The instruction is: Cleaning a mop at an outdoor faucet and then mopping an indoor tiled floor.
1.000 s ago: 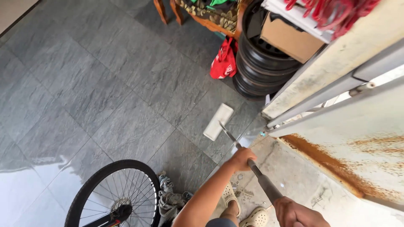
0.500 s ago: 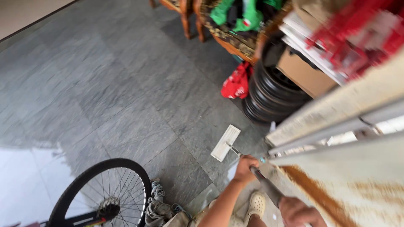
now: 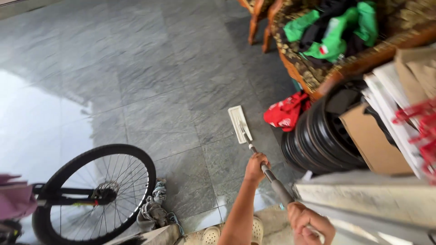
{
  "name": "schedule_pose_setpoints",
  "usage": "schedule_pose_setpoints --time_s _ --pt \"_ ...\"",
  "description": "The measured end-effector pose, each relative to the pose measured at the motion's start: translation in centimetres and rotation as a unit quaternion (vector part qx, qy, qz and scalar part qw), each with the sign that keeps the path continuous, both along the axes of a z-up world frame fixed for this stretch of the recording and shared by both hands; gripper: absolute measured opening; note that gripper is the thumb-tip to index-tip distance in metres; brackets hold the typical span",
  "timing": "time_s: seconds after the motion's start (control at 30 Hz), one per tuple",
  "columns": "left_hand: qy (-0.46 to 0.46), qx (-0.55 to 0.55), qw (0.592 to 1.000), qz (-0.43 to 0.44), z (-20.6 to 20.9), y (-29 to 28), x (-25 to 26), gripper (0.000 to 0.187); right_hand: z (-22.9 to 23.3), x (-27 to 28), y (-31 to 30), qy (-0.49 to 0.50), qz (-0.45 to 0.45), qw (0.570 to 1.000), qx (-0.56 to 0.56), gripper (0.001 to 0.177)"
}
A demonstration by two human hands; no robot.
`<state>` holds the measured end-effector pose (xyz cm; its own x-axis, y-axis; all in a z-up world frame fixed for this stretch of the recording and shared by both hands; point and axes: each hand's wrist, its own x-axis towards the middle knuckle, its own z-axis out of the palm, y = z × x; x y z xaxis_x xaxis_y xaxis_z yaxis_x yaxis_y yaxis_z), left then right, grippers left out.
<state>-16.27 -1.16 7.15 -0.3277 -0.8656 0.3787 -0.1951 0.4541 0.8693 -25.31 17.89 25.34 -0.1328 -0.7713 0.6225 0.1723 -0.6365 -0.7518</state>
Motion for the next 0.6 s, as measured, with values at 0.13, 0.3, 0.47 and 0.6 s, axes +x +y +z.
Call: schedule_pose_setpoints --time_s 0.13,0.3,0.47,0.6 --pt "-0.008 0.008 0.996 0.084 0.6 0.5 2.1 0.021 9.6 1.2 -3.5 -0.05 0.035 0.993 0.104 0.044" --pt "-0.037 0.058 0.977 0.201 4.1 3.4 7.9 0.02 12.8 1.7 -6.9 0.006 0.16 0.974 0.163 0.044" --pt "-0.026 0.122 0.949 0.29 5.7 9.8 12.4 0.027 13.1 2.6 -8.5 0.027 0.341 0.91 0.233 0.033" --pt "-0.045 0.175 0.928 0.325 8.5 14.5 13.3 0.033 13.3 2.0 -10.7 0.005 0.431 0.866 0.252 0.031"
